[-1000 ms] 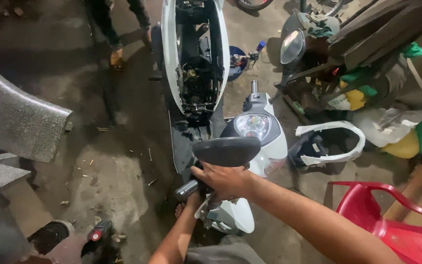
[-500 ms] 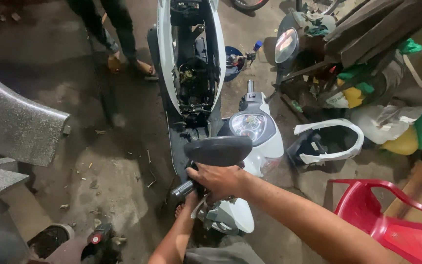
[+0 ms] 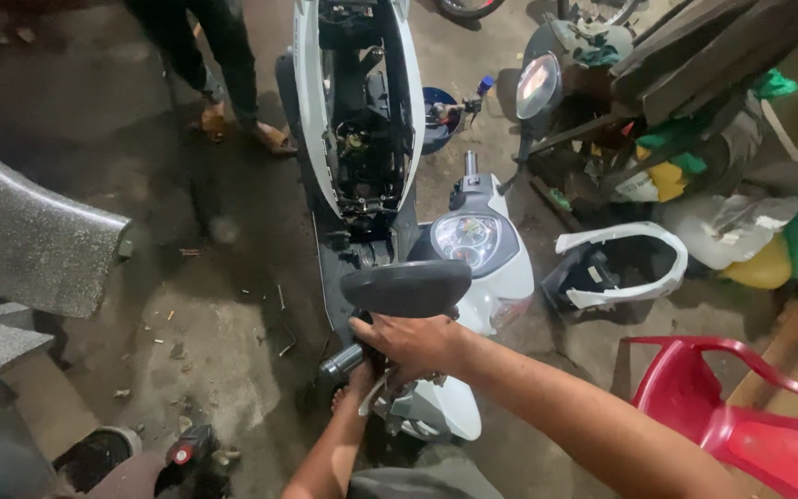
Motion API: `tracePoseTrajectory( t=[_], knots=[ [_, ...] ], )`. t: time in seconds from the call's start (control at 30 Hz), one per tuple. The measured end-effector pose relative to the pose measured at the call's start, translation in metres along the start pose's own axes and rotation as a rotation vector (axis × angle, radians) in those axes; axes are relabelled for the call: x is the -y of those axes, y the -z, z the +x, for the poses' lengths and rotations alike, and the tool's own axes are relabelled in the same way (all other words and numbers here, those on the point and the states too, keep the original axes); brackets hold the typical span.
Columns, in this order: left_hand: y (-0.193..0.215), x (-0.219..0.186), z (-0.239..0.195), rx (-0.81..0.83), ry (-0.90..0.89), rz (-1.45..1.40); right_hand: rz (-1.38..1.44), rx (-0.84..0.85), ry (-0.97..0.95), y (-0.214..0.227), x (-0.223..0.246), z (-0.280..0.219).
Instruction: The person works on the front section of a white scooter, manipulating wires and components within the handlebar area. They repeatedly connect and disconnect a wire harness, then remove the left handlebar grip and mirror assembly to access the internal wiring.
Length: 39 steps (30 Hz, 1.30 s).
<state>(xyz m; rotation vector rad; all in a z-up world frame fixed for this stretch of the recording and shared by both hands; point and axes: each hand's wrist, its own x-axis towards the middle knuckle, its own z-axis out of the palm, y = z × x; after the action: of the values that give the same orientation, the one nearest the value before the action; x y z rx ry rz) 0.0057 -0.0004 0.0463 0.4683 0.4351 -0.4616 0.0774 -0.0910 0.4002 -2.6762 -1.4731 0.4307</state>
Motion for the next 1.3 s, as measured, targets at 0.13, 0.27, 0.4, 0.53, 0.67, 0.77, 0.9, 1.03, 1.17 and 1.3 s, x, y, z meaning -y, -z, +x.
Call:
tracePoseTrajectory(
  t=[0.13,0.27,0.4,0.53,0.67,0.77,0.9,1.03,1.17,1.3],
  knots=[
    [-0.011,-0.007,-0.002,-0.018,0.061,0.021,0.032,0.055,-0.018,-0.002,-0.003,0.004],
    [0.022,0.011,0.017,0.022,0.036,-0.086,-0.017,0.15,-0.038,0.004,0.002,0.007],
    [0.019,0.013,0.019,0.036,0.03,-0.219,0.019,0.185,-0.042,0.0,-0.001,0.007],
    [0.03,0.018,0.021,0.075,0.093,-0.336,-0.017,0.176,-0.088,0.0,0.002,0.004],
    [0.04,0.022,0.024,0.035,0.083,-0.185,0.087,0.113,-0.056,-0.013,-0.002,0.005],
    [0.011,0.008,0.009,0.043,0.012,-0.081,0.107,0.171,-0.078,-0.013,-0.003,0.007],
    [-0.013,-0.005,-0.001,0.076,-0.015,-0.102,-0.028,0.073,-0.048,-0.03,-0.006,0.002],
    [-0.019,-0.007,-0.004,0.039,-0.047,-0.042,0.118,0.214,-0.092,0.005,0.003,0.006],
    [-0.03,-0.013,-0.008,0.092,-0.066,-0.131,0.013,0.174,-0.044,0.003,0.002,0.007],
    [-0.03,-0.015,-0.011,0.056,-0.008,-0.196,0.03,0.094,-0.045,-0.044,-0.01,0.004]
  ],
)
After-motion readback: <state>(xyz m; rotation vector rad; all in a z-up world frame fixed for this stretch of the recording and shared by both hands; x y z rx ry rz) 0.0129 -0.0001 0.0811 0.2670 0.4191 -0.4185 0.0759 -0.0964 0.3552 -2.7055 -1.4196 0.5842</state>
